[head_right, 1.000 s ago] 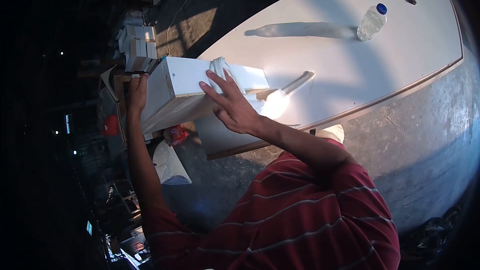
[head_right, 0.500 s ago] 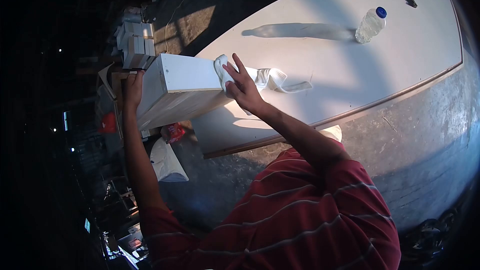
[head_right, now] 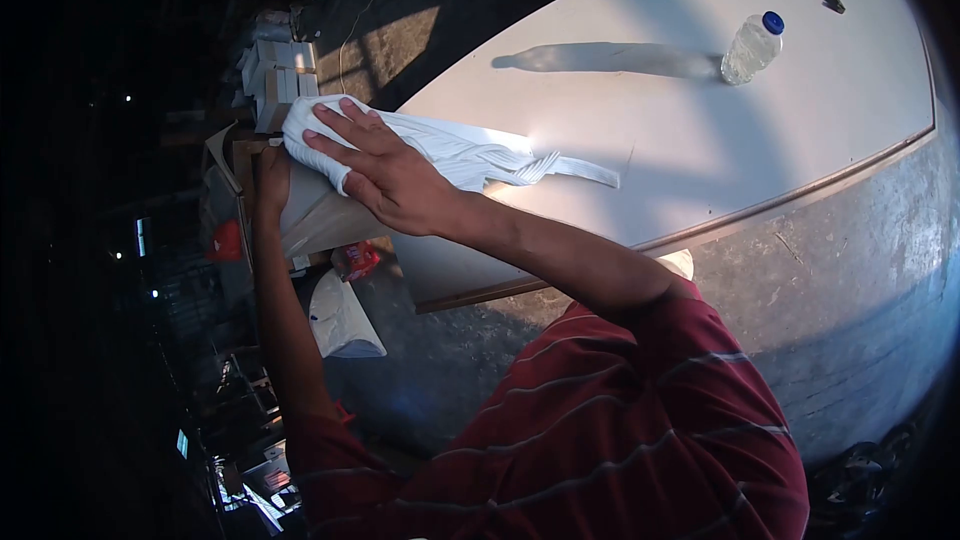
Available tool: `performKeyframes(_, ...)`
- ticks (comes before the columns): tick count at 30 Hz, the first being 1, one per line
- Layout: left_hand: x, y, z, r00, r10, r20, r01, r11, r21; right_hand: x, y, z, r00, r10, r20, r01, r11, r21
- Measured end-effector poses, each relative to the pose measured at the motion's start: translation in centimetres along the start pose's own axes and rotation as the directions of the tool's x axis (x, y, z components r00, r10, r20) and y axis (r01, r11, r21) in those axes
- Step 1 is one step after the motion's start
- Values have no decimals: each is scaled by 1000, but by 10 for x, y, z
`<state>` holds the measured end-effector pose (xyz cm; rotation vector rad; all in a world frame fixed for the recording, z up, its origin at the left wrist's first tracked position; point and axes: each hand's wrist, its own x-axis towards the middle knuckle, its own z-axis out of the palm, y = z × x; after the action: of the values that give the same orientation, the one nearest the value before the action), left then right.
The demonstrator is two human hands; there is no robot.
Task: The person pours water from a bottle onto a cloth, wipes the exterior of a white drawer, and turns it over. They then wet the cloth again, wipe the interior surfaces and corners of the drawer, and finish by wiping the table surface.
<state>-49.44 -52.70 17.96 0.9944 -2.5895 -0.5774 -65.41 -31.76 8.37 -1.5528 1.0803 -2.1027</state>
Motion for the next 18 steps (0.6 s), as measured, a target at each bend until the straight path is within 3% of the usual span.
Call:
performKeyframes(2,0,1,1,1000,8,-17,-7,998,61,8,1,-1,995,-81,50,83,996,-38)
performKeyframes(4,0,18,-2,999,18,-42,-13,993,118,-15,18,-7,999,38,27,-38,999,21)
performKeyframes(6,-3,33,-8,969,-239,61,206,920,335,-52,44,-10,986,166,1,-166,986,24)
performKeyframes(8,-3,31,-9,958,-281,61,241,900,363,-87,73,-9,958,284,-31,-284,959,7)
performKeyframes(10,0,31,-9,946,-317,66,267,879,394,-77,51,-7,942,334,-19,-334,942,0)
performKeyframes(13,-4,23,-4,973,-232,-12,223,919,325,-26,10,-1,997,76,16,-75,997,-27)
performKeyframes(15,1,7,-5,988,-155,14,149,970,194,-8,7,-1,998,66,14,-66,998,7)
performKeyframes(17,3,5,-9,975,-212,61,190,949,252,-11,22,-4,1000,20,15,-20,1000,4)
performKeyframes(18,3,8,-11,959,-265,103,223,925,309,-27,32,-7,995,96,13,-96,995,11)
